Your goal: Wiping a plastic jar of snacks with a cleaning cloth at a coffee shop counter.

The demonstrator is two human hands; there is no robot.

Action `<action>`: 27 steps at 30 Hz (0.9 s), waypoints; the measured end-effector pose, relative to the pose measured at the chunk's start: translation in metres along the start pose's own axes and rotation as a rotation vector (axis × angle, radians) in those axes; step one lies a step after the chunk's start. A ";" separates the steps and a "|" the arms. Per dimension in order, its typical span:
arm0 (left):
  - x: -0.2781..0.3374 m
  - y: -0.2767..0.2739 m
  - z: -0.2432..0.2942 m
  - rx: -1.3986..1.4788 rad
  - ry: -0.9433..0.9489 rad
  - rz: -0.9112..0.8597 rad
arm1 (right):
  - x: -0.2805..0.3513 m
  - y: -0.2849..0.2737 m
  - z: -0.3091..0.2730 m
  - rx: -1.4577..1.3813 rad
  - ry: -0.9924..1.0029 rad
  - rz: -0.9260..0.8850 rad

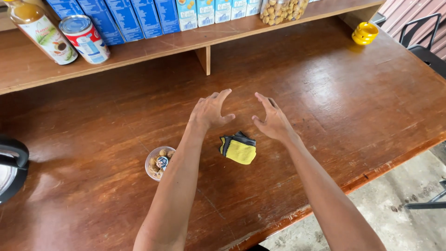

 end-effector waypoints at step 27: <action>0.046 0.132 0.013 -0.130 0.030 -0.280 | 0.064 0.120 0.030 0.166 0.017 -0.468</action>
Point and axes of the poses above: each hand's wrist, its own x-axis away from the middle knuckle, its own y-axis out of the palm, z = x × y, the point moved 8 cm from there along -x, towards the middle knuckle, and after that the axes turned 8 degrees about x, right-handed, at the moved point
